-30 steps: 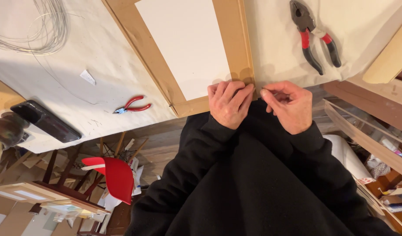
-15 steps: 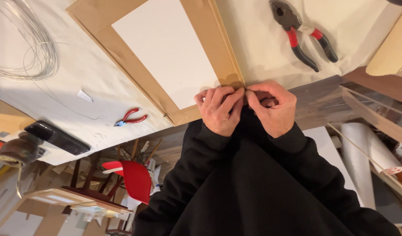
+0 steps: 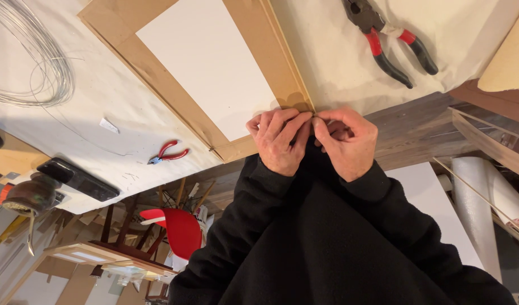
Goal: Attaching a hanging wire to the back of a picture frame using a drill and pliers.
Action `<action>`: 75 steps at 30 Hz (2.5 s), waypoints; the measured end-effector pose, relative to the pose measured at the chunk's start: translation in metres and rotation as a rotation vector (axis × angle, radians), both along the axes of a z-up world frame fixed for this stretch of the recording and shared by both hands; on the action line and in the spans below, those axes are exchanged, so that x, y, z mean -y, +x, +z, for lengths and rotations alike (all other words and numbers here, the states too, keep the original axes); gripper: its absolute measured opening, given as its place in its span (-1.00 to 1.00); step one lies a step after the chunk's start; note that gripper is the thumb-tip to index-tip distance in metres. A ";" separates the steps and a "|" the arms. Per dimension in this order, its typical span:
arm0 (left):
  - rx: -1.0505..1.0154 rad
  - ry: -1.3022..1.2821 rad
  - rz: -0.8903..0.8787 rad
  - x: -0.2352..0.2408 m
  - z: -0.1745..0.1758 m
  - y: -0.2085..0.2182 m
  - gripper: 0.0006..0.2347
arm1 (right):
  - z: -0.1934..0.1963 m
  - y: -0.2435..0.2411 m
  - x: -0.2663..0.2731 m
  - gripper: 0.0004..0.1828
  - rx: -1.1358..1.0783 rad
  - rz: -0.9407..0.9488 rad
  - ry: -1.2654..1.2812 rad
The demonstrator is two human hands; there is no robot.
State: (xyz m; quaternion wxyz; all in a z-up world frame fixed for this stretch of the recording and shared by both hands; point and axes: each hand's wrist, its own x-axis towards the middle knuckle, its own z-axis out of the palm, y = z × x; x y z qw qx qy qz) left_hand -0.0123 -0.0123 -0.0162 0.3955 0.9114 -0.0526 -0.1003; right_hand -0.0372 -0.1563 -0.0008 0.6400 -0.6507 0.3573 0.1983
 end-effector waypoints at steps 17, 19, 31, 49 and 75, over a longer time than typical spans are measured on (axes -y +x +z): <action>0.008 -0.005 0.001 0.003 0.001 0.001 -0.78 | 0.012 0.005 0.015 -0.86 0.321 0.256 -0.379; 0.026 -0.007 0.002 0.003 0.000 0.000 -0.78 | 0.006 -0.001 0.044 -0.79 0.320 0.178 -0.413; 0.190 -0.074 0.053 -0.003 -0.011 -0.009 -0.78 | 0.005 0.099 0.124 -0.54 0.370 0.176 -0.295; 0.205 -0.139 0.070 -0.009 -0.011 -0.006 -0.77 | 0.107 -0.072 0.020 -0.49 -0.242 0.248 -0.090; 0.202 -0.095 0.082 0.001 -0.020 -0.010 -0.77 | 0.109 -0.031 0.013 -0.25 -0.155 0.631 -0.279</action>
